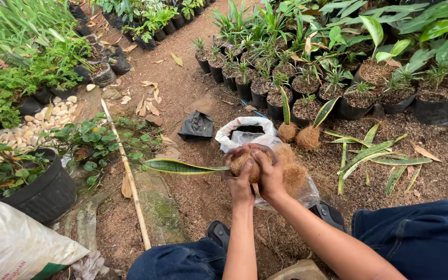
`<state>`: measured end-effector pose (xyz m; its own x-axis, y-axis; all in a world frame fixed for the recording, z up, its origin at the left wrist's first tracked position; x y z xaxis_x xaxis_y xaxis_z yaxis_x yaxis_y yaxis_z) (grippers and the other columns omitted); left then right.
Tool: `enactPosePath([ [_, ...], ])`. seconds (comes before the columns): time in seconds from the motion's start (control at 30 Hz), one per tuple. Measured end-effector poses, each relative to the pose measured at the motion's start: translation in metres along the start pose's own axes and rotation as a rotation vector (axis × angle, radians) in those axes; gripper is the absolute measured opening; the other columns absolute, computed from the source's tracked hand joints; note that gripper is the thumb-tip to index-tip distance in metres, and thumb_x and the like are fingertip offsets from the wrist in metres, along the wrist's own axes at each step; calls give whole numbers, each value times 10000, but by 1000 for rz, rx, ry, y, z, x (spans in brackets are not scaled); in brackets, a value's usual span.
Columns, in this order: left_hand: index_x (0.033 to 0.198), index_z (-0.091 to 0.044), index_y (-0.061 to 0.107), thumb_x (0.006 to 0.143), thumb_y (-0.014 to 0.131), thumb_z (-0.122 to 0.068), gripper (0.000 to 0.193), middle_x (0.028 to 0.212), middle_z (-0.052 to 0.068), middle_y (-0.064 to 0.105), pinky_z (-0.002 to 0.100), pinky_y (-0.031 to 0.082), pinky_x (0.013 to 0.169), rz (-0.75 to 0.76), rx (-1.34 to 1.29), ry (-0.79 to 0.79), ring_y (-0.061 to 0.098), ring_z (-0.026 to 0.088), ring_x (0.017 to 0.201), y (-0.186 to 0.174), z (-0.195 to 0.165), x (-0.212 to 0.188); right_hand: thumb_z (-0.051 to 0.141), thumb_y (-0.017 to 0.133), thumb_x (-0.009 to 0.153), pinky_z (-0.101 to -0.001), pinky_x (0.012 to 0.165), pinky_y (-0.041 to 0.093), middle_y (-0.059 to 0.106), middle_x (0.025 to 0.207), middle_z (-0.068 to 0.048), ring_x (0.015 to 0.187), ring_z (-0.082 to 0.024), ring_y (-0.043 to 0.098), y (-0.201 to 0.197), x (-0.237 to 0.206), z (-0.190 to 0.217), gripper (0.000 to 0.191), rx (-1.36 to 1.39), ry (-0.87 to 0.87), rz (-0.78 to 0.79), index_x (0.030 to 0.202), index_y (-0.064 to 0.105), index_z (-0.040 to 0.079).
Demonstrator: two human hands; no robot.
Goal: The person sits on the ground and wraps a small potted plant's root ball with coconut coir. They repeatedly compress and adjust the coir around the roots, then place the wrapped plant on the ground among other potted plants.
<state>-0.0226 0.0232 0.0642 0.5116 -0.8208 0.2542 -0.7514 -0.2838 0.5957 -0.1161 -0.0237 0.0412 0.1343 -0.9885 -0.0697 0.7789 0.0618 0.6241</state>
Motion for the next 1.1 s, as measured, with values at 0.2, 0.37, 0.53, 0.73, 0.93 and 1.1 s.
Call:
enactPosePath([
  [0.2, 1476, -253, 461, 762, 774, -393, 792, 1536, 5, 452, 473, 315, 1152, -217, 85, 17, 404, 198, 1401, -3, -20, -1, 198, 626, 922, -402, 841, 559, 681, 1015, -84, 945, -228, 670, -8, 11, 6, 240, 154, 141, -121, 1097, 668, 40],
  [0.37, 1395, -139, 606, 890, 818, -387, 601, 1456, 122, 611, 444, 390, 1197, -164, 102, 38, 550, 230, 1373, -18, -9, 6, 353, 566, 918, -430, 905, 556, 700, 1068, -53, 1014, -219, 677, -13, 7, -6, 315, 243, 363, -198, 1137, 645, 140],
  [0.53, 1226, -74, 740, 931, 831, -267, 365, 1252, 104, 720, 419, 552, 1107, -68, 88, -90, 674, 195, 1171, -30, 23, 1, 408, 540, 952, -467, 943, 532, 668, 1113, -68, 1048, -228, 646, -20, 5, -28, 342, 226, 459, -167, 1168, 593, 149],
  [0.73, 1221, -74, 720, 905, 750, -270, 373, 1293, 62, 716, 377, 475, 1130, -94, 203, -127, 643, 178, 1268, -17, 15, 11, 447, 509, 963, -453, 1003, 497, 681, 1137, -63, 1106, -231, 636, 0, 14, -12, 390, 178, 445, -75, 1180, 625, 145],
  [0.93, 1212, -60, 732, 919, 727, -247, 348, 1280, 64, 725, 418, 472, 1096, -156, 183, -156, 639, 220, 1240, -15, 9, 1, 406, 489, 983, -441, 949, 463, 688, 1125, -45, 1061, -193, 647, -1, -9, 3, 343, -59, 465, -134, 1165, 610, 141],
  [1.1, 1211, -38, 716, 937, 732, -240, 340, 1335, 146, 682, 472, 484, 1122, -124, 91, -105, 624, 278, 1257, -18, 11, 8, 368, 523, 984, -426, 988, 513, 694, 1104, -73, 1043, -213, 664, 5, 0, 4, 327, 89, 353, -54, 1163, 619, 112],
])
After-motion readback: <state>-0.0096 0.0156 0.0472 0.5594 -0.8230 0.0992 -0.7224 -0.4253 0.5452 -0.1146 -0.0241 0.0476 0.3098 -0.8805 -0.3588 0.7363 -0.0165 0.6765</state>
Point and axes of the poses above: each hand's wrist, its own x-axis towards the middle knuckle, its own y-axis out of the palm, z = x × y, the point moved 7 cm from there along x, towards the middle knuckle
